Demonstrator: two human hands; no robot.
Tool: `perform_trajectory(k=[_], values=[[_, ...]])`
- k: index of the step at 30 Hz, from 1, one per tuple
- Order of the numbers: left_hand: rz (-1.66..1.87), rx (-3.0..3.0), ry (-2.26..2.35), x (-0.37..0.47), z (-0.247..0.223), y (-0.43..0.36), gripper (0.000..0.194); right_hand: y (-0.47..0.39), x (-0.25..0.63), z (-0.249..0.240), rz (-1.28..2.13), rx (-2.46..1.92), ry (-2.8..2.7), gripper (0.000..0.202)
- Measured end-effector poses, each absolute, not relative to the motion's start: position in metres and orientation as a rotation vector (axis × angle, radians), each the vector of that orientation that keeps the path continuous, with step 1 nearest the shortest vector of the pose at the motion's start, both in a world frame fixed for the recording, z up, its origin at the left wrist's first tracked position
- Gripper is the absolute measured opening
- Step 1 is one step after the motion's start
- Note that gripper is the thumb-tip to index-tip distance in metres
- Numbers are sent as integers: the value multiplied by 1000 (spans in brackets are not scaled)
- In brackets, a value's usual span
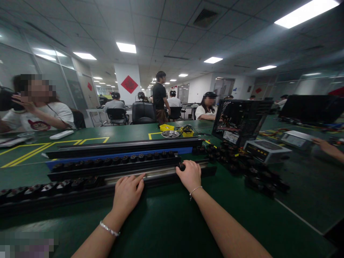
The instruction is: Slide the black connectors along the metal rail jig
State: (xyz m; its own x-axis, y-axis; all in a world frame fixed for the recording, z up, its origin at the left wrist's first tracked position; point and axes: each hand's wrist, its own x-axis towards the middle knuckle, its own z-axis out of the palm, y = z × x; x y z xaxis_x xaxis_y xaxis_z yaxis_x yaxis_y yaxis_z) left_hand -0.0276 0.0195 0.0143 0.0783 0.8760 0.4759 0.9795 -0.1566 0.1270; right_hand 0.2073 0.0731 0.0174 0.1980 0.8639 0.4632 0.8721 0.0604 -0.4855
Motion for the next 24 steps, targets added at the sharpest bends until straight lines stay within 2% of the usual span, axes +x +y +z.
perform_trajectory(k=[12,24], values=[[-679,-2122,-1856,-28,13,19,38,75,214,17,-68,-1789,-1610,18],[-668,-2132,-1855,-28,14,19,39,78,224,17,-19,-1863,-1597,34]])
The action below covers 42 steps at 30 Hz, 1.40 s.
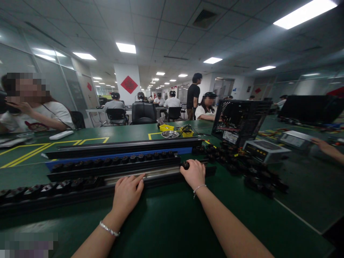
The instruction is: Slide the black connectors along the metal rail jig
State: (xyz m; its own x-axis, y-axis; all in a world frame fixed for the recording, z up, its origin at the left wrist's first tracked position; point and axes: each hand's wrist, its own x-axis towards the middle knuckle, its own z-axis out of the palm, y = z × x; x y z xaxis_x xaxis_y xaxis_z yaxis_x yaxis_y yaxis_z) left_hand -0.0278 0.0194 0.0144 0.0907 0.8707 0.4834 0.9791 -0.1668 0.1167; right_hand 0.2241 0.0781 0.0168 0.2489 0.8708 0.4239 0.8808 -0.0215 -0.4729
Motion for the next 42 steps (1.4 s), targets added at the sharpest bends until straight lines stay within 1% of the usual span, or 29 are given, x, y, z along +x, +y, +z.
perform_trajectory(k=[9,19,27,42], values=[[-686,-2133,-1860,-28,14,20,38,78,227,18,-1,-1865,-1590,31],[-663,-2134,-1864,-28,13,20,39,80,232,15,-27,-1882,-1554,34],[-667,-2149,-1873,-28,14,20,39,79,233,17,-8,-1883,-1545,28],[-660,-2136,-1868,-27,15,19,39,82,237,16,-50,-1907,-1530,28]])
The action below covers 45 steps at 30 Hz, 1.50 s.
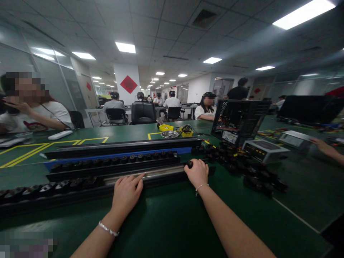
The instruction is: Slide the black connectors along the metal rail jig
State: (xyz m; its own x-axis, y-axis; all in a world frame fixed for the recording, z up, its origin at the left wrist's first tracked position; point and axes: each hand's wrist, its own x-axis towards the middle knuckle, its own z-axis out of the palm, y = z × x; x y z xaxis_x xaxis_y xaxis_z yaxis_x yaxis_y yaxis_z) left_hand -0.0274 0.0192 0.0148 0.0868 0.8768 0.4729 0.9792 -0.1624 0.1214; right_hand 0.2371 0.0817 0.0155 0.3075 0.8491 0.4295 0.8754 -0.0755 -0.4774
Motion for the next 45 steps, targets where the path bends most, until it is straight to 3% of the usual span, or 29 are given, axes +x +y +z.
perform_trajectory(k=[45], values=[[-646,-2136,-1870,-28,13,20,38,87,257,14,-68,-1973,-1451,34]])
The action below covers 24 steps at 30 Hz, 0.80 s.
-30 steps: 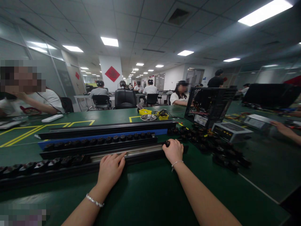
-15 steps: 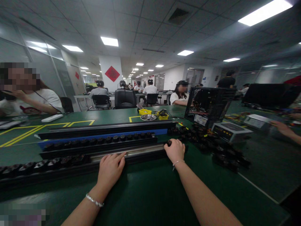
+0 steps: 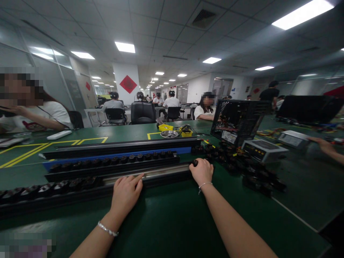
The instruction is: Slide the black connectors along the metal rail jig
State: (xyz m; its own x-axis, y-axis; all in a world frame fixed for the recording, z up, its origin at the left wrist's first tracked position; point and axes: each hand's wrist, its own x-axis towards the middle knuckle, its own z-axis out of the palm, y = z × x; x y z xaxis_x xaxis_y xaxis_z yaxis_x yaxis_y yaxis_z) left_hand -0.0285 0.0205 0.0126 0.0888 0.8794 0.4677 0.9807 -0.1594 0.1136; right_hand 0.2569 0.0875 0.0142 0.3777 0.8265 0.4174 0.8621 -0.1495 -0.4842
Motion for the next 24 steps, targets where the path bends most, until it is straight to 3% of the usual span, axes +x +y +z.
perform_trajectory(k=[24], values=[[-649,-2132,-1879,-28,14,19,38,87,266,19,-114,-2027,-1385,32]])
